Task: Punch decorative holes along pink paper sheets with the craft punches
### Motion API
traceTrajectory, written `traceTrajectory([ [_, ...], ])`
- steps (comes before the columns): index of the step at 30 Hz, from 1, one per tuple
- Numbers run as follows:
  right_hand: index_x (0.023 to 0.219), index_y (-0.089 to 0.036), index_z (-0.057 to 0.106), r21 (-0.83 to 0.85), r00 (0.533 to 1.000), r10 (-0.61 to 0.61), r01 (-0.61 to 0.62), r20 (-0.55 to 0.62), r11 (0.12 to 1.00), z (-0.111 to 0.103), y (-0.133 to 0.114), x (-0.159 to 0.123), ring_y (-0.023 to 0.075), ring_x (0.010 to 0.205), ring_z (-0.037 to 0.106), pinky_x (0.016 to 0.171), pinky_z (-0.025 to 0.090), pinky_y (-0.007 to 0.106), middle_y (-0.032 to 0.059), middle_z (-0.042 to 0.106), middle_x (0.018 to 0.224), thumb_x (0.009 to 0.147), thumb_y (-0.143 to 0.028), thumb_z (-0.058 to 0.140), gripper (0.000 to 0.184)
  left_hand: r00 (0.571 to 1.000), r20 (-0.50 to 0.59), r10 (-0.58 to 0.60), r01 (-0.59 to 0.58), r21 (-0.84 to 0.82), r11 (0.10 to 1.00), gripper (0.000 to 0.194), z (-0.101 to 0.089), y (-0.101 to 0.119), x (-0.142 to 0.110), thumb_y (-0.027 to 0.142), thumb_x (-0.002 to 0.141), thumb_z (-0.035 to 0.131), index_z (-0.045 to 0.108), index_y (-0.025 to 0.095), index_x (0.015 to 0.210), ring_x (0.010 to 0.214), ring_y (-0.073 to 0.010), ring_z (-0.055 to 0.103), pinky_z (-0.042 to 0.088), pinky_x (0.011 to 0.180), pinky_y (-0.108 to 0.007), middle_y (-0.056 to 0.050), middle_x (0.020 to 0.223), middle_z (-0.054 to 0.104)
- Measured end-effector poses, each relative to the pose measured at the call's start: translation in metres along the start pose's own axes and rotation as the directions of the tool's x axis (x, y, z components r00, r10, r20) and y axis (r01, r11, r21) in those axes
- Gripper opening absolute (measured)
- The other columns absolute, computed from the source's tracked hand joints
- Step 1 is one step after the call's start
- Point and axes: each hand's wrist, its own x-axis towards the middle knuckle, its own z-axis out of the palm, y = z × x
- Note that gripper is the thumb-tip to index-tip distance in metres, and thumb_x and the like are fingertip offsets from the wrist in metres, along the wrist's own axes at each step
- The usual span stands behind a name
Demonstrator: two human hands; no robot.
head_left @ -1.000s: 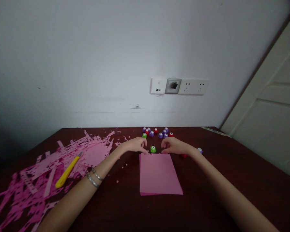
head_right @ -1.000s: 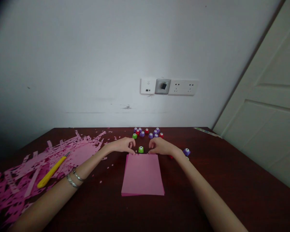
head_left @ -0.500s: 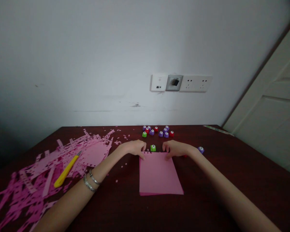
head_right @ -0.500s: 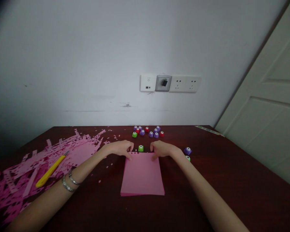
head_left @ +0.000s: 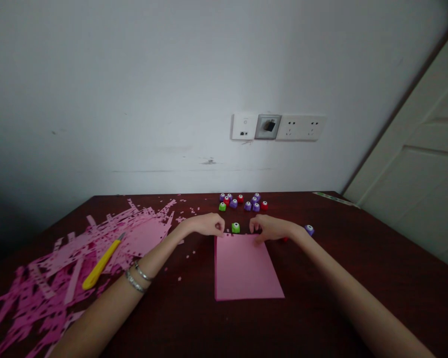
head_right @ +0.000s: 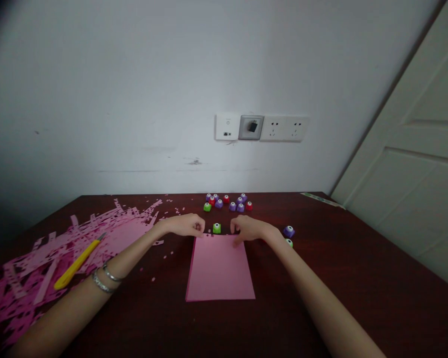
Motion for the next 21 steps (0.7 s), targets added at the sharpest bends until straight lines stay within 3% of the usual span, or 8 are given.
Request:
traceTrajectory([
  [10,0.081,-0.014,0.066,0.238,0.977,-0.138,0.174,-0.163,0.956,0.0072,0.0019,0.0082,0.0136,0.066,0.055,0.057,0.041,0.023,0.0041,0.063,0.076,0.074,-0.033,0.058,0.021,0.997,0.021,0.068,-0.064,-0.155,0.986,0.022,-0.0059,-0.0052,-0.0022,0.035,0.076,0.057,0.06,0.014,0.076,0.061,-0.0091,0.049,0.035,0.056,-0.021,0.0,0.068,0.057],
  [17,0.076,-0.013,0.066,0.185,0.975,-0.179,0.201,-0.13,0.962,0.0016,-0.0035,0.0041,0.0138,0.066,0.054,0.056,0.04,0.023,0.0044,0.064,0.075,0.076,-0.03,0.054,0.021,0.998,0.017,0.065,-0.06,-0.203,0.977,0.026,-0.0092,-0.006,-0.0041,0.04,0.075,0.058,0.06,0.014,0.076,0.055,-0.0078,0.044,0.032,0.053,-0.021,0.001,0.063,0.053],
  [21,0.073,-0.013,0.065,0.167,0.981,-0.166,0.181,-0.101,0.969,0.0008,0.0018,0.0034,0.0137,0.064,0.052,0.054,0.038,0.022,0.0034,0.061,0.071,0.075,-0.032,0.055,0.022,0.999,0.054,-0.006,0.016,-0.172,0.985,0.024,-0.0079,-0.0083,-0.0047,0.038,0.073,0.059,0.061,0.014,0.074,0.054,-0.0077,0.044,0.032,0.053,-0.022,0.001,0.062,0.054],
])
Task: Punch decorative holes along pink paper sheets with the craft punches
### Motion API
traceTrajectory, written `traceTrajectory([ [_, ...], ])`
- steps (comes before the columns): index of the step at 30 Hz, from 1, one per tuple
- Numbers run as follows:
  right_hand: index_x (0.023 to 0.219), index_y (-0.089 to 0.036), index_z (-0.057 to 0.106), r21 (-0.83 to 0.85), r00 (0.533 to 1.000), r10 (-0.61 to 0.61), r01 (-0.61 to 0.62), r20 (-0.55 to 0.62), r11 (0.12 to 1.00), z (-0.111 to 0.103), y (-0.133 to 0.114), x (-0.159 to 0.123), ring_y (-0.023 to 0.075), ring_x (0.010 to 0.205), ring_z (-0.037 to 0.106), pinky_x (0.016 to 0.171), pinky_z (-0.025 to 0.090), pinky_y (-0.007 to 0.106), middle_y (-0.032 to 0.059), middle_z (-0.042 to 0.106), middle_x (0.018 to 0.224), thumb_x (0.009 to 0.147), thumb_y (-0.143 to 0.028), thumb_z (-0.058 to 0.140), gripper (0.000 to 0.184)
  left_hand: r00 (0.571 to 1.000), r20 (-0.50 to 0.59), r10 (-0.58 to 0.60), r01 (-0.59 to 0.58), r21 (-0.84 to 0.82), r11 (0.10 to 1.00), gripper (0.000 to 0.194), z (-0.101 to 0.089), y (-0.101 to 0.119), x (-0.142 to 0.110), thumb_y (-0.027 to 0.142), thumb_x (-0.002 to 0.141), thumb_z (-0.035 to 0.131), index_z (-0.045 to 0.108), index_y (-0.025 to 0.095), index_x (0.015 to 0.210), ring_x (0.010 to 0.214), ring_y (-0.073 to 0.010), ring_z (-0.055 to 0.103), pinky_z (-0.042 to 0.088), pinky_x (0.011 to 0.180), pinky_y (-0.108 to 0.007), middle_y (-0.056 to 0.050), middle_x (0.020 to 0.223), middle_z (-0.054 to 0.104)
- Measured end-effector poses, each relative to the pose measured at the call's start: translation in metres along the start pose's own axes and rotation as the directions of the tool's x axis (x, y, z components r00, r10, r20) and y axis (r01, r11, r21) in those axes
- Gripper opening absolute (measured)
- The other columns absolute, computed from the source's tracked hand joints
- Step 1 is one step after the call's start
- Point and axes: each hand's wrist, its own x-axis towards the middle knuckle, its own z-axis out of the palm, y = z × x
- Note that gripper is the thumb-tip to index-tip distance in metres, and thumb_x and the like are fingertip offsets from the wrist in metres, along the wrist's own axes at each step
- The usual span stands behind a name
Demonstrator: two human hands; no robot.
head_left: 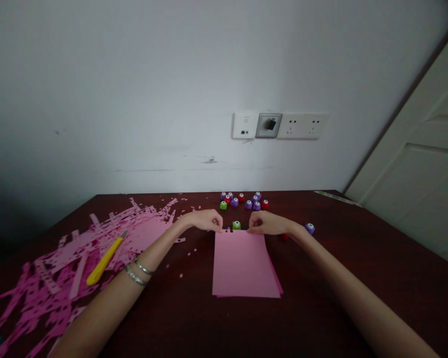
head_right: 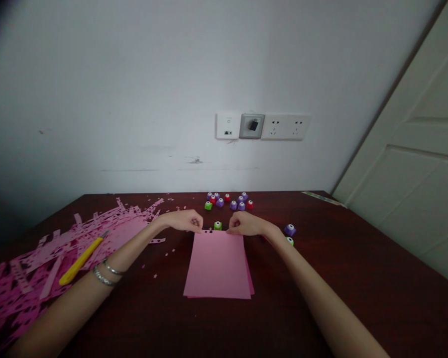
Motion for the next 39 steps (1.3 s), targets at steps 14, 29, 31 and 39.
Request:
traceTrajectory([
  [14,0.067,-0.014,0.064,-0.039,0.992,0.117,-0.118,-0.037,0.992,0.004,0.005,0.001,0.0141,0.062,0.05,0.053,0.037,0.023,0.0028,0.059,0.065,0.07,-0.028,0.056,0.016,0.99,-0.042,-0.138,0.141,0.09,0.986,0.021,0.004,0.007,0.001,0.034,0.067,0.06,0.062,0.014,0.06,0.052,-0.0089,0.043,0.029,0.05,-0.022,0.002,0.055,0.053],
  [29,0.062,-0.013,0.063,-0.066,0.998,0.065,-0.066,-0.01,0.996,0.008,0.005,0.005,0.0121,0.057,0.049,0.052,0.034,0.022,0.0018,0.059,0.061,0.071,-0.023,0.053,0.017,0.965,-0.128,-0.229,0.244,0.117,0.963,0.019,0.007,0.01,0.003,0.031,0.065,0.059,0.061,0.013,0.058,0.053,-0.0102,0.046,0.029,0.048,-0.022,0.001,0.055,0.054],
  [31,0.062,-0.014,0.063,-0.069,0.997,0.071,-0.072,-0.015,0.995,0.008,0.006,0.005,0.0123,0.058,0.049,0.053,0.034,0.022,0.0018,0.059,0.06,0.071,-0.023,0.053,0.017,0.963,-0.133,-0.236,0.251,0.112,0.961,0.019,0.008,0.01,0.003,0.031,0.064,0.059,0.06,0.013,0.057,0.053,-0.0099,0.045,0.029,0.048,-0.022,0.001,0.055,0.054],
  [39,0.063,-0.013,0.064,-0.055,0.998,0.059,-0.06,-0.012,0.997,0.009,0.011,0.006,0.011,0.054,0.047,0.05,0.033,0.022,0.0018,0.058,0.06,0.07,-0.023,0.052,0.017,0.968,-0.141,-0.208,0.222,0.093,0.97,0.019,0.01,0.01,0.005,0.029,0.063,0.06,0.058,0.013,0.053,0.049,-0.0079,0.041,0.027,0.046,-0.021,0.002,0.05,0.051],
])
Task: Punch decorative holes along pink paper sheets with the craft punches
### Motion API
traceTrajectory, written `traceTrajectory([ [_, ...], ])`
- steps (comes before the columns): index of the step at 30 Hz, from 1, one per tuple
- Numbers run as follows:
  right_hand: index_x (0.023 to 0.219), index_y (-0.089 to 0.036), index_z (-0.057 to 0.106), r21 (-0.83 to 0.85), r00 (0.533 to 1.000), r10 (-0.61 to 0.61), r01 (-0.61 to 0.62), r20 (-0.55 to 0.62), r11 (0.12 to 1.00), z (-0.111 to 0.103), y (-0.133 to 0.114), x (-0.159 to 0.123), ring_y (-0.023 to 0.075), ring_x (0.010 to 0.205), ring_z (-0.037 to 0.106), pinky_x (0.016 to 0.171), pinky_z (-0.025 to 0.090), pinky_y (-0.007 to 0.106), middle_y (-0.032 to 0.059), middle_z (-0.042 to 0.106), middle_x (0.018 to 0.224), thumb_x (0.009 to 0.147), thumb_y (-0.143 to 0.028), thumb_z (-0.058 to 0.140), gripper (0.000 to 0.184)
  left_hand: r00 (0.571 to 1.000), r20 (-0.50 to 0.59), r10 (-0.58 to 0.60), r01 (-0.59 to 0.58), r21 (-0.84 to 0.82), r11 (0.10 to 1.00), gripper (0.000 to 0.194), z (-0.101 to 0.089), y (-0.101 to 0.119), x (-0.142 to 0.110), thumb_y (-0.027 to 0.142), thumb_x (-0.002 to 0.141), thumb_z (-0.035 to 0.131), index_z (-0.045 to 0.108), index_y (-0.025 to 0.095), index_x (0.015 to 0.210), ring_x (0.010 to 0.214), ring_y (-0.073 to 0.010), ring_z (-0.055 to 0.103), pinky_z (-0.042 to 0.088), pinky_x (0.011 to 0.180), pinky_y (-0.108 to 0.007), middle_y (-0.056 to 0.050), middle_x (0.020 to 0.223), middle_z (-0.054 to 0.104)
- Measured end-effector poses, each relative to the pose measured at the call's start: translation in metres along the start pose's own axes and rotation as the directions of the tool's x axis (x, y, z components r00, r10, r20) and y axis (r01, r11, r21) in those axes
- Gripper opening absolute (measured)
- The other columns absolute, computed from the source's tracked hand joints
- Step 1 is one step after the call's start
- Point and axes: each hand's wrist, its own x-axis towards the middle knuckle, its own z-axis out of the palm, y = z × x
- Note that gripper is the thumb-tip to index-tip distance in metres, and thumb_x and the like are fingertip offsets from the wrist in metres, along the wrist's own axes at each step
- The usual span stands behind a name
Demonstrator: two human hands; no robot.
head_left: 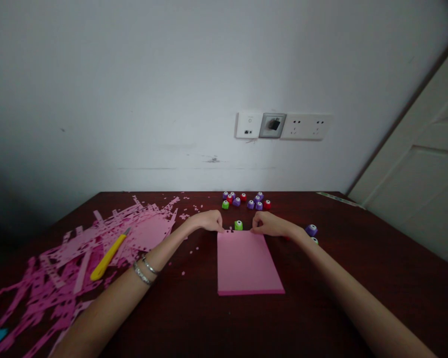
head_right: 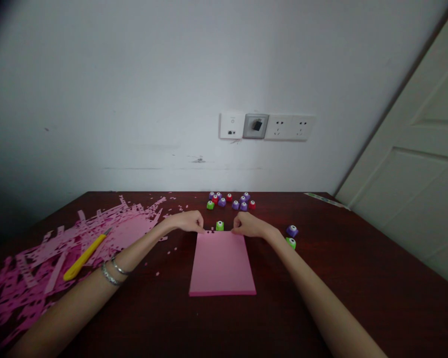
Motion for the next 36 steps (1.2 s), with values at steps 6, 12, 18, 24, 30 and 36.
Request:
traceTrajectory([
  [6,0.062,-0.013,0.063,0.018,1.0,0.021,-0.021,-0.006,1.0,0.0,-0.001,0.0,0.0116,0.056,0.048,0.05,0.033,0.022,0.0017,0.058,0.059,0.069,-0.022,0.053,0.016,1.0,0.008,-0.008,0.008,-0.009,1.0,0.017,0.001,-0.003,0.003,0.027,0.063,0.06,0.059,0.013,0.053,0.048,-0.0074,0.04,0.027,0.047,-0.021,0.003,0.049,0.051],
  [12,0.061,-0.013,0.062,0.002,0.999,0.037,-0.037,-0.028,0.999,0.001,0.001,0.001,0.0118,0.056,0.049,0.05,0.033,0.022,0.0018,0.058,0.06,0.071,-0.025,0.051,0.019,1.0,-0.012,-0.02,0.02,-0.001,1.0,0.019,0.002,-0.005,0.004,0.03,0.064,0.059,0.062,0.013,0.057,0.052,-0.0098,0.045,0.029,0.048,-0.021,0.001,0.053,0.055],
  [18,0.06,-0.014,0.06,0.008,0.996,0.044,-0.044,-0.079,0.999,0.001,0.003,0.001,0.0124,0.058,0.05,0.052,0.034,0.023,0.0021,0.059,0.062,0.071,-0.022,0.049,0.017,0.998,-0.064,-0.011,0.01,-0.019,1.0,0.018,0.006,-0.009,0.007,0.03,0.063,0.058,0.062,0.013,0.058,0.055,-0.0111,0.048,0.032,0.05,-0.021,0.0,0.057,0.058],
  [24,0.062,-0.014,0.059,0.007,0.991,0.024,-0.023,-0.132,1.0,0.001,0.003,0.0,0.0139,0.064,0.053,0.057,0.037,0.023,0.0034,0.061,0.067,0.073,-0.021,0.048,0.017,0.995,-0.096,-0.01,0.008,-0.024,1.0,0.019,0.006,-0.012,0.008,0.031,0.064,0.057,0.06,0.013,0.057,0.055,-0.0118,0.047,0.03,0.049,-0.022,0.0,0.055,0.055],
  [30,0.062,-0.015,0.058,-0.003,0.989,0.022,-0.023,-0.149,1.0,0.002,0.003,0.0,0.0146,0.066,0.054,0.058,0.037,0.024,0.004,0.062,0.068,0.074,-0.022,0.048,0.018,0.992,-0.124,-0.012,0.011,-0.009,1.0,0.023,0.008,-0.013,0.01,0.034,0.064,0.057,0.057,0.014,0.055,0.052,-0.0106,0.043,0.027,0.047,-0.022,0.002,0.051,0.047],
  [36,0.065,-0.015,0.057,-0.011,0.987,0.017,-0.019,-0.161,1.0,0.001,0.007,0.001,0.0139,0.064,0.053,0.057,0.037,0.024,0.0038,0.061,0.068,0.078,-0.027,0.049,0.02,0.991,-0.128,-0.033,0.035,0.015,0.999,0.026,0.007,-0.013,0.009,0.037,0.068,0.055,0.057,0.014,0.058,0.052,-0.0104,0.042,0.027,0.047,-0.023,0.002,0.054,0.049],
])
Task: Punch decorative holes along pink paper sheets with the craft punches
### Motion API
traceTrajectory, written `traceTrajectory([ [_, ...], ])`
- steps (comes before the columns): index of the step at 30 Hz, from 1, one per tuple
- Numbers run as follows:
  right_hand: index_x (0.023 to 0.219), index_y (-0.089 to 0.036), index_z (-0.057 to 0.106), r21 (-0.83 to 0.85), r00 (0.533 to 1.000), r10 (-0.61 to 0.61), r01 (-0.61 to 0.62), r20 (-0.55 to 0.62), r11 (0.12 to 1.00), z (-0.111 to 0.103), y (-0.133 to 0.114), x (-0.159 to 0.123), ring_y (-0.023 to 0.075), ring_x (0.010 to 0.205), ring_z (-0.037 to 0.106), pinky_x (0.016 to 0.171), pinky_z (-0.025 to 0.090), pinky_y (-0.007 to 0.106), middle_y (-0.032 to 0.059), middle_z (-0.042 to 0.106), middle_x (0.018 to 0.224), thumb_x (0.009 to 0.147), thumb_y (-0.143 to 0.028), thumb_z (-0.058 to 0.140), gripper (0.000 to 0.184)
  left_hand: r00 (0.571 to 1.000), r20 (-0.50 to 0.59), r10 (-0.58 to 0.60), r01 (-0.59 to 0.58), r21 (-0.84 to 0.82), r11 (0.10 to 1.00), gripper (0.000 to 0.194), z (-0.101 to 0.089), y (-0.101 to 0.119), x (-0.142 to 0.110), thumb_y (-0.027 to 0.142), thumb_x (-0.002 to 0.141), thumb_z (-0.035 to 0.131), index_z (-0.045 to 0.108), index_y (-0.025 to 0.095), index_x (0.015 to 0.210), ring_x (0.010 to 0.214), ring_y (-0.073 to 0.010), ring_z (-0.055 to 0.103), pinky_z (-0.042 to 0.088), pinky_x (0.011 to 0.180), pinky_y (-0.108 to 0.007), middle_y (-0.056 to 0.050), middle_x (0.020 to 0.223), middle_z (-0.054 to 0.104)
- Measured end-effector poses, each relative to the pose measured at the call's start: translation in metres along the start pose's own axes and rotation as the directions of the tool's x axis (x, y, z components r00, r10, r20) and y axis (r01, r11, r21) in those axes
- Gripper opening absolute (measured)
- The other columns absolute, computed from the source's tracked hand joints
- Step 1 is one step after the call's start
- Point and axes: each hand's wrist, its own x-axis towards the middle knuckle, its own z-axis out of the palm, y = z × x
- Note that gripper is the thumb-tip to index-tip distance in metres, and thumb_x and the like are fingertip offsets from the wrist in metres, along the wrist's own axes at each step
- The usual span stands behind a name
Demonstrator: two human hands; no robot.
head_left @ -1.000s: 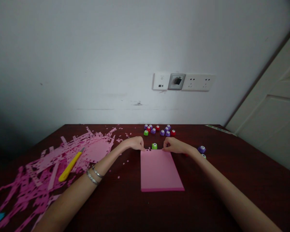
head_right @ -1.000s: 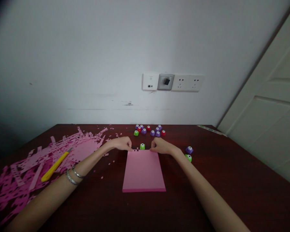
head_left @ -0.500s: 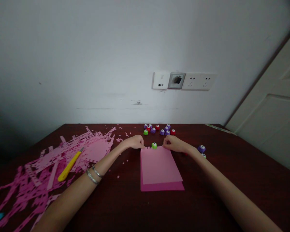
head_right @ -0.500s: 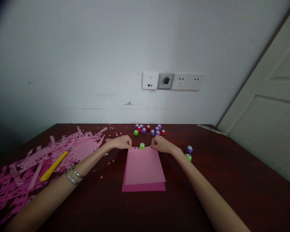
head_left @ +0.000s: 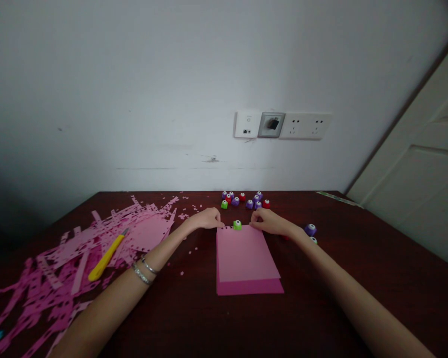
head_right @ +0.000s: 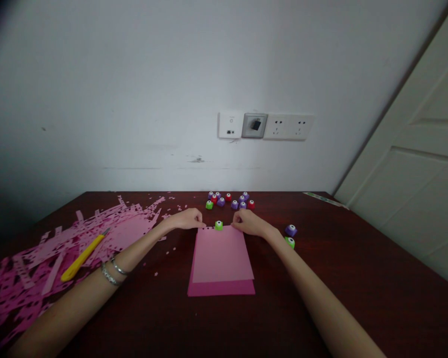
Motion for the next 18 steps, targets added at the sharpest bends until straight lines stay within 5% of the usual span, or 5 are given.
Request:
traceTrajectory([
  [7,0.065,-0.016,0.055,0.004,0.979,0.079,-0.08,-0.188,0.997,-0.013,-0.021,-0.002,0.0119,0.056,0.049,0.051,0.034,0.023,0.0027,0.058,0.063,0.08,-0.043,0.05,0.032,0.978,-0.21,-0.005,0.011,0.027,1.0,0.037,-0.011,0.005,-0.002,0.046,0.077,0.048,0.054,0.015,0.058,0.052,-0.0107,0.044,0.028,0.049,-0.024,0.0,0.055,0.051],
  [12,0.052,-0.014,0.053,0.189,0.971,0.211,-0.23,0.113,0.955,-0.011,-0.034,0.009,0.0076,0.039,0.043,0.041,0.031,0.021,0.0011,0.052,0.046,0.078,-0.055,0.048,0.049,0.975,-0.216,0.044,-0.063,-0.082,0.995,0.045,-0.016,0.016,0.003,0.053,0.077,0.047,0.054,0.015,0.053,0.047,-0.0089,0.04,0.027,0.046,-0.023,0.001,0.048,0.046],
  [18,0.054,-0.011,0.059,0.262,0.903,0.287,-0.375,0.319,0.889,-0.005,-0.027,0.029,0.0053,0.036,0.04,0.035,0.027,0.019,0.0009,0.052,0.045,0.069,-0.063,0.056,0.054,0.999,0.015,-0.049,0.051,-0.298,0.953,0.051,-0.013,0.025,0.017,0.064,0.068,0.054,0.056,0.015,0.057,0.04,-0.0068,0.035,0.025,0.04,-0.021,0.003,0.044,0.04],
])
